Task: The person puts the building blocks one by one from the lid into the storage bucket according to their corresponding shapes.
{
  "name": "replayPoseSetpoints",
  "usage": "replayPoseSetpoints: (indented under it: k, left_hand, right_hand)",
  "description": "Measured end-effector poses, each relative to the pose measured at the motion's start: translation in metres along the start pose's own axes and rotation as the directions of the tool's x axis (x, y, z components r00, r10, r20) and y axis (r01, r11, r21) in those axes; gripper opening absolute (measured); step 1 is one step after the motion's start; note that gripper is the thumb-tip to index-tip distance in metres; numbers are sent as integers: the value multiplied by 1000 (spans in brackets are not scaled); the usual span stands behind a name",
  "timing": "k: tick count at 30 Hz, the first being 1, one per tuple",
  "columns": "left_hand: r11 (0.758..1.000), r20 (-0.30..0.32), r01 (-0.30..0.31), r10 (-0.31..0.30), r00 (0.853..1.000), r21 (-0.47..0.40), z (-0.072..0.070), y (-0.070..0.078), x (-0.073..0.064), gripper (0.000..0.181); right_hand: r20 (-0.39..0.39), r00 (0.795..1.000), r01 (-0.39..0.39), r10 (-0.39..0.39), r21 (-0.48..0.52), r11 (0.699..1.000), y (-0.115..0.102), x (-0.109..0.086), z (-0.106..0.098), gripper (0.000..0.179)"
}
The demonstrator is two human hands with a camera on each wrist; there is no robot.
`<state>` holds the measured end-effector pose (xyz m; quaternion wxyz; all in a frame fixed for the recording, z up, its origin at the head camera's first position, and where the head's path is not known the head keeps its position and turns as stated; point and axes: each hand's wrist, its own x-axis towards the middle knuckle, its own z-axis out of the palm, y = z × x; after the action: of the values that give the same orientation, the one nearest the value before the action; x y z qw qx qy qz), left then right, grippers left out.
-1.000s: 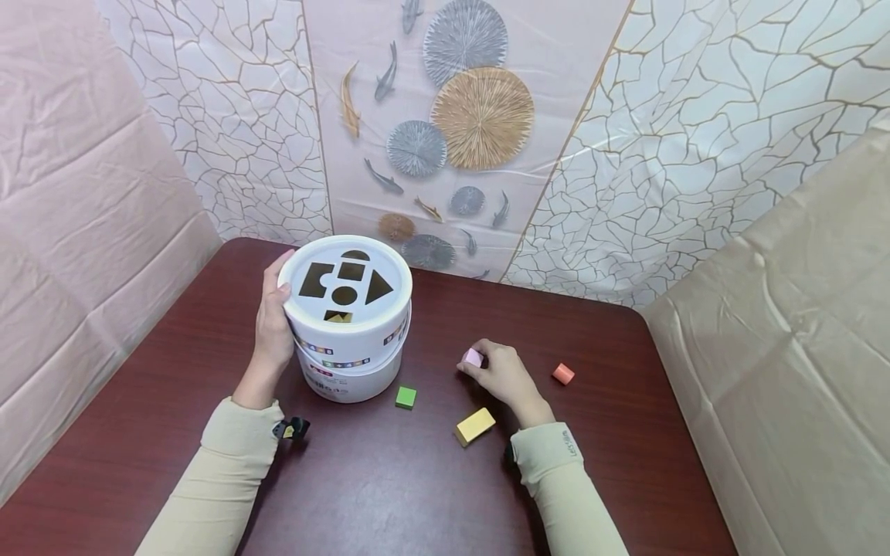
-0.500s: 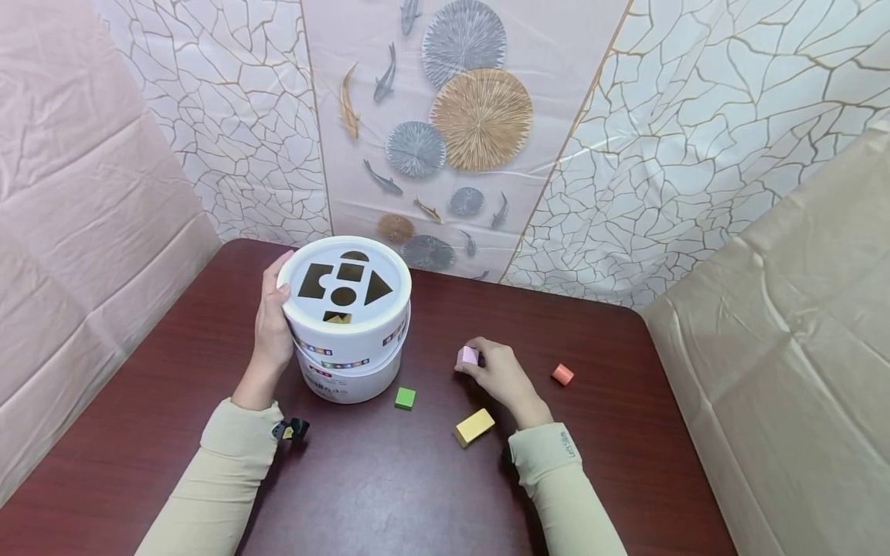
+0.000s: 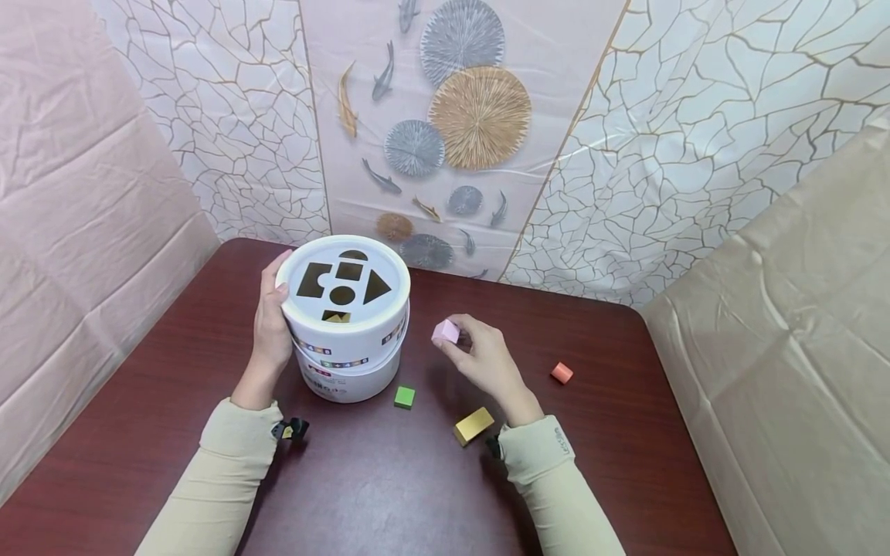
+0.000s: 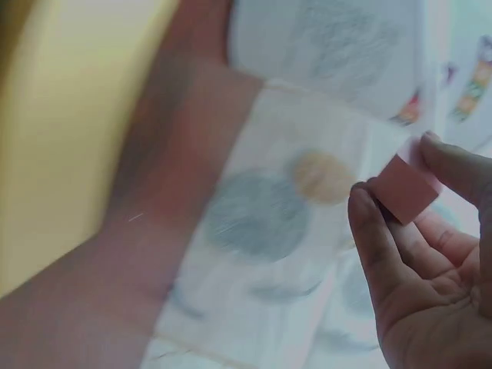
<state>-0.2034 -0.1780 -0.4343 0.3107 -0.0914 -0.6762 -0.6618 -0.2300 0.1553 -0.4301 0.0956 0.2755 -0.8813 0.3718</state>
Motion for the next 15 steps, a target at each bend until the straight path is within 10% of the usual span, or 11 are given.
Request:
replayPoseSetpoints:
  k: [15]
  left_hand:
    - [1000,12,11,-12,1000,23,-1,3,-1,58]
  right_hand:
    - [-153,957,272,-245,195,942,-84,33,-10,32]
